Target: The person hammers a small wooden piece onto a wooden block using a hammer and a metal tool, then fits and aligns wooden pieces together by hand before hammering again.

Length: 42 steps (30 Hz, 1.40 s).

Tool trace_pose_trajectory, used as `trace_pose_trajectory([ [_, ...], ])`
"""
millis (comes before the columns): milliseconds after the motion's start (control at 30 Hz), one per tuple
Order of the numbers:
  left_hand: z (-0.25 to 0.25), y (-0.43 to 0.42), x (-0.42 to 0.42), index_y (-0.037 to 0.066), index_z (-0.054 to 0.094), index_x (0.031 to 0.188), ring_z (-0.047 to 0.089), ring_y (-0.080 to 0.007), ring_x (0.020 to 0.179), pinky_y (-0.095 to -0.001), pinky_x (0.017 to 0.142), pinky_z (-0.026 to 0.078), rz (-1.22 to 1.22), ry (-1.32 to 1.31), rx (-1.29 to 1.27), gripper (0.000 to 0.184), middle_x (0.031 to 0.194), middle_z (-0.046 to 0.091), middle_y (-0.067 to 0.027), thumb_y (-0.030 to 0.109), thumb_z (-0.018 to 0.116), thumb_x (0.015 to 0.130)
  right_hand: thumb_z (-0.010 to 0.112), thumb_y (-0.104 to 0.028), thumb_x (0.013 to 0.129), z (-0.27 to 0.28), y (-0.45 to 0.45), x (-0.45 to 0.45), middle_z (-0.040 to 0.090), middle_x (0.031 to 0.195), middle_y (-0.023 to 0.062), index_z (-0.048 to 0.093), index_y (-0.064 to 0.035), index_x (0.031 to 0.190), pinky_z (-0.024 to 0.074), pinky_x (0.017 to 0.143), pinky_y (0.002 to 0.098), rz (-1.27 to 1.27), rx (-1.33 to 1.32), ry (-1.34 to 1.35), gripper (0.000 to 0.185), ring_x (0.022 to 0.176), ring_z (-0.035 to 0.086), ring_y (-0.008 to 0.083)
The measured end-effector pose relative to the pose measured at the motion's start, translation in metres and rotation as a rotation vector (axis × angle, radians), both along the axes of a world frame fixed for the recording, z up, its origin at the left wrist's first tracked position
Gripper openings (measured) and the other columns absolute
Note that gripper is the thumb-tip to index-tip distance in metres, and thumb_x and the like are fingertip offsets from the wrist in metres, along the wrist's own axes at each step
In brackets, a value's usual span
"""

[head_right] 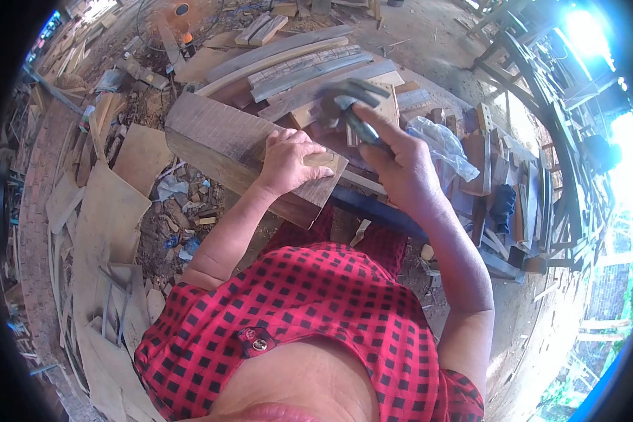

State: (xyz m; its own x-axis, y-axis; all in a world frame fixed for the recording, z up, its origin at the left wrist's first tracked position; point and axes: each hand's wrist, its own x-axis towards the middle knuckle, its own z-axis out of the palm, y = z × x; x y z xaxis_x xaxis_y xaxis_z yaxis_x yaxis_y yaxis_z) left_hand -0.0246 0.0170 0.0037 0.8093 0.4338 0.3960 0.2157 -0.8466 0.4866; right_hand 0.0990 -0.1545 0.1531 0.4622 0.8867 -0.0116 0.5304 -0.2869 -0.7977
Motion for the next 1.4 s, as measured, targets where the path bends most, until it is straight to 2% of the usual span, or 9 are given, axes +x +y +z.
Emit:
trace_pose_trajectory([
  [200, 0.001, -0.002, 0.000, 0.018, 0.074, 0.095, 0.048, -0.0214, 0.104, -0.0417, 0.095, 0.028, 0.016, 0.036, 0.015, 0.048, 0.093, 0.060, 0.0003, 0.052, 0.078, 0.062, 0.061, -0.006, 0.086, -0.046, 0.004, 0.012, 0.065, 0.090, 0.0083, 0.051, -0.0160, 0.135, 0.0454, 0.072, 0.0260, 0.076, -0.103, -0.162, 0.051, 0.080, 0.054, 0.0082],
  [333, 0.003, -0.001, 0.000, 0.015, 0.073, 0.092, 0.052, -0.0201, 0.100, -0.0399, 0.092, 0.031, 0.018, -0.019, 0.051, 0.047, 0.090, 0.061, 0.0010, 0.052, 0.077, 0.064, 0.062, -0.008, 0.086, -0.017, 0.002, 0.011, 0.061, 0.082, 0.0043, 0.053, -0.0172, 0.134, 0.0470, 0.066, 0.0274, -0.033, -0.110, -0.010, 0.050, 0.068, 0.054, 0.0103],
  [467, 0.001, 0.000, 0.001, 0.017, 0.074, 0.095, 0.048, -0.0219, 0.105, -0.0420, 0.095, 0.028, -0.001, 0.002, 0.003, 0.046, 0.094, 0.061, 0.0004, 0.050, 0.078, 0.062, 0.062, -0.008, 0.086, -0.007, 0.002, 0.004, 0.053, 0.074, -0.0014, 0.052, -0.0168, 0.135, 0.0431, 0.055, 0.0239, -0.072, 0.167, 0.026, 0.051, 0.058, 0.046, 0.0061],
  [667, 0.002, -0.001, 0.001, 0.013, 0.073, 0.094, 0.053, -0.0202, 0.099, -0.0398, 0.092, 0.031, 0.021, -0.017, 0.093, 0.048, 0.089, 0.061, 0.0004, 0.052, 0.077, 0.064, 0.061, -0.008, 0.087, -0.050, -0.003, 0.017, 0.067, 0.102, 0.0166, 0.052, -0.0144, 0.135, 0.0468, 0.086, 0.0327, 0.080, -0.031, -0.069, 0.049, 0.092, 0.060, 0.0173],
  [800, 0.001, 0.000, 0.000, 0.013, 0.073, 0.094, 0.053, -0.0200, 0.099, -0.0394, 0.093, 0.031, 0.000, -0.020, 0.052, 0.049, 0.089, 0.061, 0.0002, 0.052, 0.077, 0.064, 0.061, -0.009, 0.088, -0.014, -0.002, 0.006, 0.062, 0.085, 0.0043, 0.051, -0.0147, 0.136, 0.0482, 0.074, 0.0287, -0.032, -0.118, 0.015, 0.049, 0.075, 0.056, 0.0115],
  [867, 0.000, 0.001, 0.001, 0.017, 0.074, 0.093, 0.050, -0.0219, 0.103, -0.0414, 0.095, 0.029, -0.006, -0.018, -0.002, 0.046, 0.094, 0.061, -0.0005, 0.050, 0.078, 0.061, 0.062, -0.009, 0.087, -0.011, -0.005, 0.006, 0.057, 0.079, -0.0002, 0.049, -0.0150, 0.137, 0.0470, 0.071, 0.0265, -0.084, 0.112, 0.101, 0.052, 0.071, 0.053, 0.0091],
  [1133, 0.001, 0.001, 0.002, 0.016, 0.074, 0.095, 0.049, -0.0221, 0.104, -0.0410, 0.095, 0.029, 0.006, 0.009, 0.017, 0.049, 0.093, 0.061, -0.0010, 0.051, 0.078, 0.062, 0.061, -0.007, 0.087, -0.032, -0.003, 0.010, 0.065, 0.087, 0.0096, 0.050, -0.0136, 0.136, 0.0476, 0.077, 0.0286, -0.005, -0.169, -0.009, 0.051, 0.075, 0.056, 0.0134],
  [1300, 0.001, 0.001, 0.001, 0.016, 0.073, 0.095, 0.049, -0.0227, 0.105, -0.0414, 0.096, 0.029, -0.017, 0.002, -0.021, 0.048, 0.095, 0.061, -0.0009, 0.051, 0.078, 0.062, 0.060, -0.007, 0.087, -0.017, -0.004, 0.008, 0.050, 0.072, -0.0042, 0.050, -0.0171, 0.137, 0.0388, 0.054, 0.0194, -0.084, 0.184, 0.073, 0.052, 0.058, 0.042, 0.0023],
  [1400, 0.001, 0.001, 0.001, 0.015, 0.073, 0.095, 0.049, -0.0226, 0.106, -0.0414, 0.096, 0.029, -0.023, -0.006, 0.000, 0.048, 0.095, 0.061, -0.0009, 0.050, 0.078, 0.063, 0.059, -0.007, 0.088, -0.032, -0.005, 0.001, 0.052, 0.072, -0.0013, 0.049, -0.0152, 0.138, 0.0428, 0.058, 0.0226, -0.113, 0.130, 0.096, 0.052, 0.060, 0.046, 0.0060],
])
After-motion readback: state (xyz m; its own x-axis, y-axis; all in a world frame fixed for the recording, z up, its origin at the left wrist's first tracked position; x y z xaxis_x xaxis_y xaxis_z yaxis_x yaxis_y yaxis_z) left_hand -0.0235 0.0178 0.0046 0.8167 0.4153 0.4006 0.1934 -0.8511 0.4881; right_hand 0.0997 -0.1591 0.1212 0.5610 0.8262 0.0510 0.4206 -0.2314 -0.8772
